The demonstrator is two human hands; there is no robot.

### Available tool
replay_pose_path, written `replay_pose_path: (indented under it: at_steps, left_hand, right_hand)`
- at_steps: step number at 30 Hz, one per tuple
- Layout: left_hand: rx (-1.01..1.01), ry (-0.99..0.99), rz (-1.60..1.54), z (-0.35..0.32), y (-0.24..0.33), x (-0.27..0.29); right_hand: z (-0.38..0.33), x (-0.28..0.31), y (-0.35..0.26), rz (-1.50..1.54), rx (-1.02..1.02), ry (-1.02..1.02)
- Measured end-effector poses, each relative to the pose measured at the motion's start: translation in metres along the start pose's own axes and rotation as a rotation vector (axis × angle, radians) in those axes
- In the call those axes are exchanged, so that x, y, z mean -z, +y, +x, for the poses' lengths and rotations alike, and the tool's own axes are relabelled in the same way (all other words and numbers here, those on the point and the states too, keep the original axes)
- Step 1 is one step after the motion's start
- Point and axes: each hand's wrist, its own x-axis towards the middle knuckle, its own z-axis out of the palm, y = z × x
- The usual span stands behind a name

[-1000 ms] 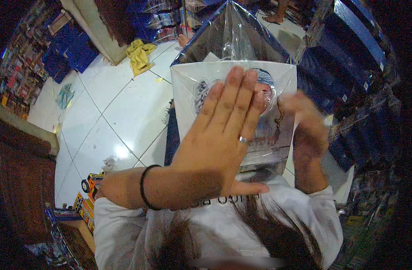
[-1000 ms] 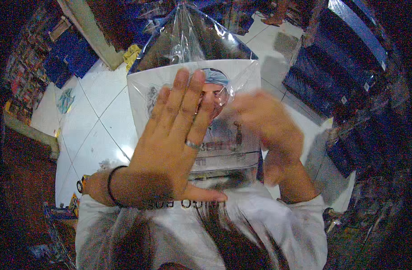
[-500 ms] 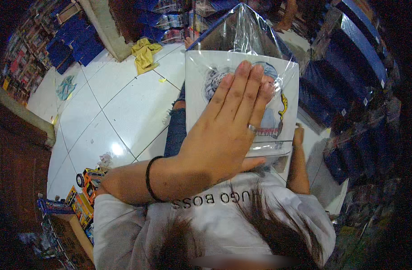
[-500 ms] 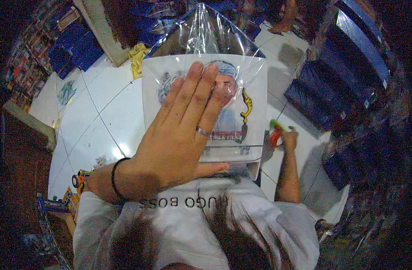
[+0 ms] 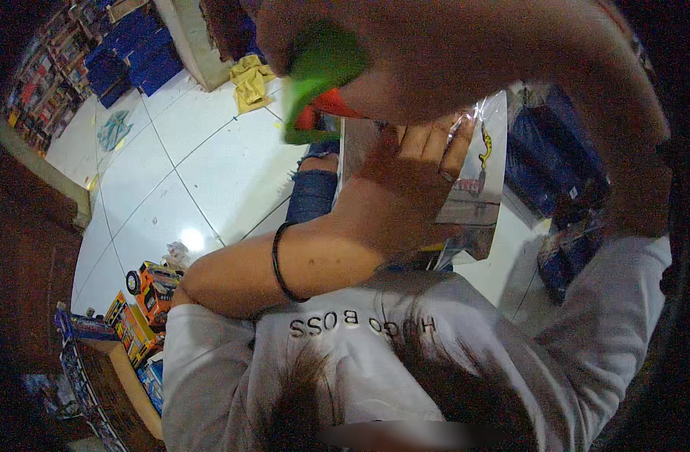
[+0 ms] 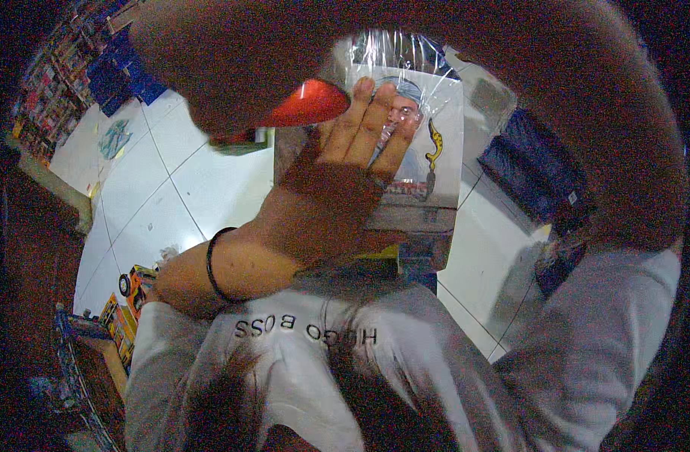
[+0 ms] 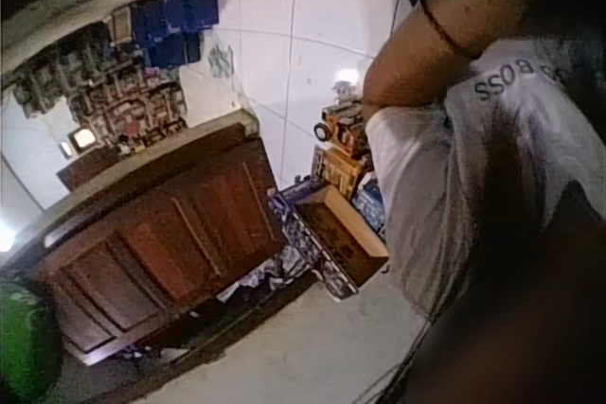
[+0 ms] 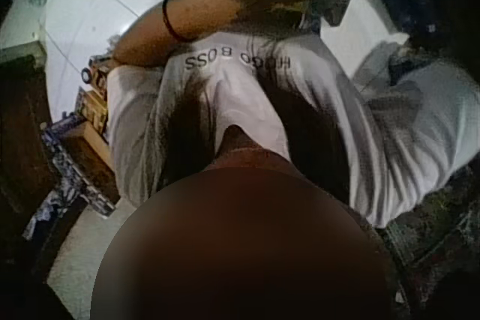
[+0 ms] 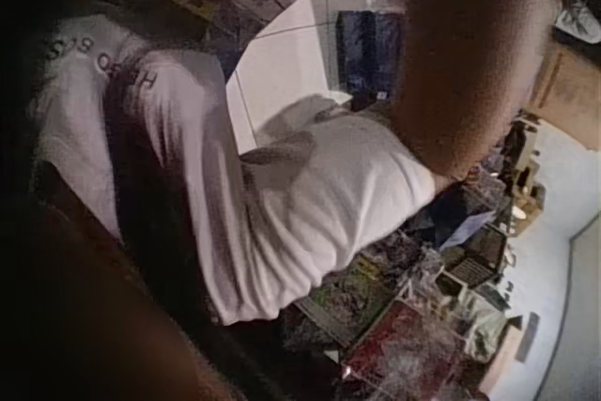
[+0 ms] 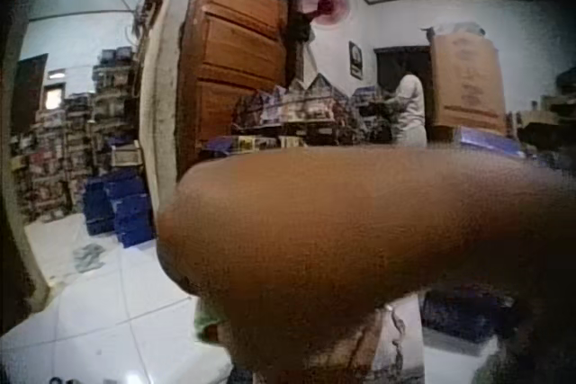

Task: The person wraps several toy boxes in clear plastic film using a tape dispenser. They pull film from the roll, enclose each box, and seal the edges with tape. The person handles multiple boxes one at a time, rotating them to cover all sides.

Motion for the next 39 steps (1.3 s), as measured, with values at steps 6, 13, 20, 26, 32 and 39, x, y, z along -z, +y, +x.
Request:
replay_pose_path:
  at_steps: [6,13,20,26,32,39]
  left_hand:
    - [-0.114,0.423,0.332,0.010,-0.012,-0.021]
    - [-0.140,0.392,0.457,0.007,-0.018,-0.028]
    - [-0.123,0.284,0.242,-0.001,-0.007,-0.010]
    - [-0.140,0.149,0.178,-0.009,-0.001,-0.003]
    - [-0.146,0.318,-0.324,-0.020,-0.013,0.024]
    - [-0.225,0.660,-0.078,0.020,-0.082,0.088]
  right_hand:
    - [-0.066,0.016,0.024,-0.015,-0.128,-0.007]
    - [-0.091,0.031,0.006,0.086,-0.358,0.063]
    - [-0.010,0.009,0.010,0.879,-0.544,0.117]
    - [-0.017,-0.057,0.001,1.939,-0.638,0.624]
    - [-0.040,-0.081,0.008,2.175,-0.417,0.661]
    - [-0.037,-0.078,0.006,2.243,-0.424,0.599]
